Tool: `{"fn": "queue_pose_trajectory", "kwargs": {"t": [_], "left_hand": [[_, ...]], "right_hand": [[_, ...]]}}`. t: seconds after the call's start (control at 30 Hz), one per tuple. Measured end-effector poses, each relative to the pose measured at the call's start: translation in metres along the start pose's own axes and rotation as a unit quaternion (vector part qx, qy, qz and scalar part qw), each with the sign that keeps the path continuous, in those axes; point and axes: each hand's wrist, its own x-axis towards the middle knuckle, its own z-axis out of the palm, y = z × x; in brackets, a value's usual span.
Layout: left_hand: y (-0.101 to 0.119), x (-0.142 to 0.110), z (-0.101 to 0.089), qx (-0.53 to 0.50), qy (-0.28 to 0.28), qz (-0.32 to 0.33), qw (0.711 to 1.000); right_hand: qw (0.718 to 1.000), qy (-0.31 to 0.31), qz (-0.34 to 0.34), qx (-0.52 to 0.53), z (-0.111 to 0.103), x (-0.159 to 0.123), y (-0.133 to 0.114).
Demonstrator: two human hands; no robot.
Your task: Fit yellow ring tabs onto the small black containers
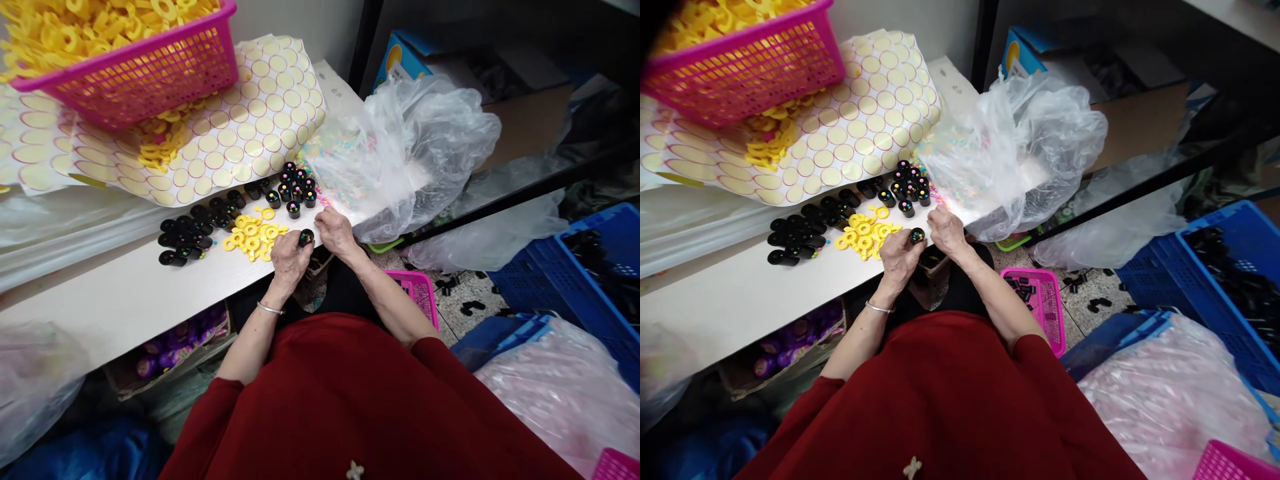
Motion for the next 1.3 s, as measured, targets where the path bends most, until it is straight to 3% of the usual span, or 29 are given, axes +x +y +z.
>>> {"fn": "queue_pose_trajectory", "kwargs": {"t": [0.1,0.17,0.43,0.63,0.8,0.9,1.0,1.17,1.3], "left_hand": [[0.0,0.001,0.001,-0.006,0.0,0.002,1.0],[-0.001,0.0,0.001,-0.005,0.0,0.005,1.0],[-0.004,-0.001,0.001,-0.014,0.007,0.043,0.999],[-0.004,0.0,-0.001,-0.027,0.004,0.018,0.999],[-0.006,0.0,0.0,-0.03,0.006,0.023,0.999],[-0.005,0.0,-0.001,-0.025,0.004,0.023,0.999],[-0.001,0.001,-0.005,-0.027,0.005,0.025,0.999],[-0.004,0.013,-0.017,-0.02,0.049,0.018,0.998],[-0.018,0.036,-0.02,0.003,0.089,-0.052,0.995]], "right_hand": [[0.994,0.028,-0.051,0.089,-0.004,-0.006,0.0],[0.991,0.014,-0.078,0.112,-0.008,-0.01,-0.003],[0.992,-0.054,-0.112,0.006,-0.022,-0.017,-0.022],[0.981,-0.105,-0.144,-0.081,-0.032,-0.015,-0.037],[0.986,-0.105,-0.127,0.02,-0.028,-0.011,-0.03],[0.978,-0.073,-0.107,0.162,-0.024,-0.013,-0.018],[0.969,0.003,-0.062,0.24,-0.018,-0.019,-0.004],[0.973,0.138,0.023,0.184,-0.005,-0.028,0.015],[0.981,0.158,0.059,0.101,0.0,-0.027,0.026]]}}
